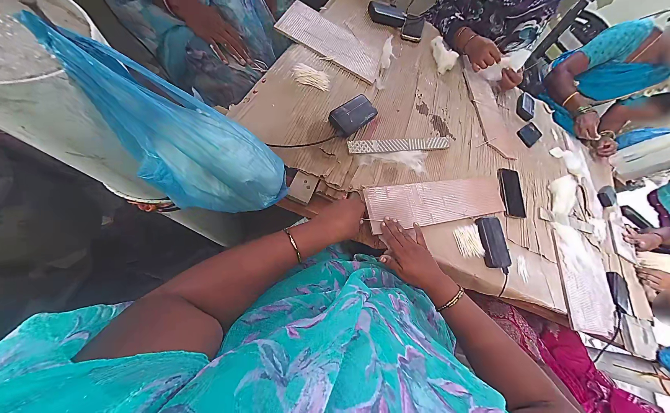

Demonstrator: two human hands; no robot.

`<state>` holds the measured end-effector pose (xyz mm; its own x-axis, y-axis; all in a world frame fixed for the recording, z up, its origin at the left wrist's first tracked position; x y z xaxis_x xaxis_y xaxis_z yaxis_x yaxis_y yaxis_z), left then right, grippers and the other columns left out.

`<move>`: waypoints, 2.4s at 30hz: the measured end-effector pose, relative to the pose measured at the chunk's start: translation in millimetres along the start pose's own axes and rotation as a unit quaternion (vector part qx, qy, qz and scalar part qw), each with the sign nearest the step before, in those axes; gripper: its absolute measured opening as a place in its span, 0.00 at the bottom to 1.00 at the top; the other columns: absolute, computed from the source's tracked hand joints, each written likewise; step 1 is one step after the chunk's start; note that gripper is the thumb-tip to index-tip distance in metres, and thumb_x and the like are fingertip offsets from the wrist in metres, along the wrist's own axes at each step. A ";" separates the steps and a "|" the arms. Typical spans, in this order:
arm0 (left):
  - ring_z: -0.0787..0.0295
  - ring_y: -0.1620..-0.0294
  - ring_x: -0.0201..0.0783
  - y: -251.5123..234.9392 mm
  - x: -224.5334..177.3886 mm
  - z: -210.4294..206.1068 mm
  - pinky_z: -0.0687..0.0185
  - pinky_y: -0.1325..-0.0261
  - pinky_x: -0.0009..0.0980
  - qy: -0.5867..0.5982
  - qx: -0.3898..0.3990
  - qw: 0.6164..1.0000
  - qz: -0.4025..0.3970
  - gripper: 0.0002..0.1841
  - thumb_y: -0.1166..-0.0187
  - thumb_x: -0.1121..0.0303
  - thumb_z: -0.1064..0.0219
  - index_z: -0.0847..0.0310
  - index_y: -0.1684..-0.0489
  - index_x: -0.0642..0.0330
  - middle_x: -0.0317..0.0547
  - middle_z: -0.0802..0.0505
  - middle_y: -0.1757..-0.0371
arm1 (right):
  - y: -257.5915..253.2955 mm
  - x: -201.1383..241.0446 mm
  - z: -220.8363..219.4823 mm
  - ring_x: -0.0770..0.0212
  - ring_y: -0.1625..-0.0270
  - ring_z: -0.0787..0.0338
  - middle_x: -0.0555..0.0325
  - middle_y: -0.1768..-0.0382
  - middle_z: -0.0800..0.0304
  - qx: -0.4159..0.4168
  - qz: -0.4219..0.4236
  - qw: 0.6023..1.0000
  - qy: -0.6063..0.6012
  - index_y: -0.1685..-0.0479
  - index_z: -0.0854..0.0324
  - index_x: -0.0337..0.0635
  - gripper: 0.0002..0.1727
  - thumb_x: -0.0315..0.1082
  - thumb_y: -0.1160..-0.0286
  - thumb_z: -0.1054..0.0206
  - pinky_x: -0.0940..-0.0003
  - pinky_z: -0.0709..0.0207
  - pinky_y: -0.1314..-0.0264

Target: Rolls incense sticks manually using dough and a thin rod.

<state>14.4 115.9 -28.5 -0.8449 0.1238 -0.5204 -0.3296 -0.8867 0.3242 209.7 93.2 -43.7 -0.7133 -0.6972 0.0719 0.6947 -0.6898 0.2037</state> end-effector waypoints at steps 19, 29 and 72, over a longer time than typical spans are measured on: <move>0.12 0.34 0.52 75.9 -55.0 -10.6 0.21 0.28 0.54 0.016 -0.068 0.993 -0.093 0.14 0.10 0.69 0.42 0.12 0.40 0.63 0.55 0.09 0.39 | 64.8 17.9 40.5 0.46 0.39 0.10 0.54 0.50 0.04 -0.351 -0.043 0.933 -0.064 0.50 0.06 0.47 0.11 0.38 0.20 0.33 0.36 0.30 0.30; 0.11 0.40 0.51 82.2 -56.1 -12.3 0.19 0.32 0.52 0.017 -0.072 0.993 -0.097 0.13 0.10 0.69 0.42 0.11 0.45 0.64 0.55 0.09 0.45 | 91.8 5.4 34.5 0.50 0.45 0.09 0.56 0.60 0.03 -0.401 -0.032 0.912 -0.076 0.61 0.04 0.45 0.13 0.37 0.21 0.36 0.41 0.32 0.32; 0.11 0.40 0.51 62.9 -31.8 -26.7 0.20 0.31 0.52 0.049 -0.017 0.997 -0.054 0.14 0.09 0.66 0.42 0.11 0.45 0.64 0.54 0.08 0.44 | 122.1 -117.8 6.5 0.26 0.31 0.22 0.37 0.41 0.11 -0.307 -0.299 0.903 -0.029 0.49 0.04 0.53 0.24 0.17 0.28 0.42 0.25 0.35 0.36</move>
<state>31.7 44.3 -12.7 -0.7602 0.1761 -0.6254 -0.4002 -0.8852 0.2372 378.0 92.4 -21.0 -0.9694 -0.1645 0.1821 0.0910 -0.9301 -0.3558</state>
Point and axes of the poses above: each hand's wrist, its own y-axis away from the middle knuckle, its own z-axis out of the back of the hand, x = y × z, the point moved 5 cm from there along -y, towards the middle knuckle
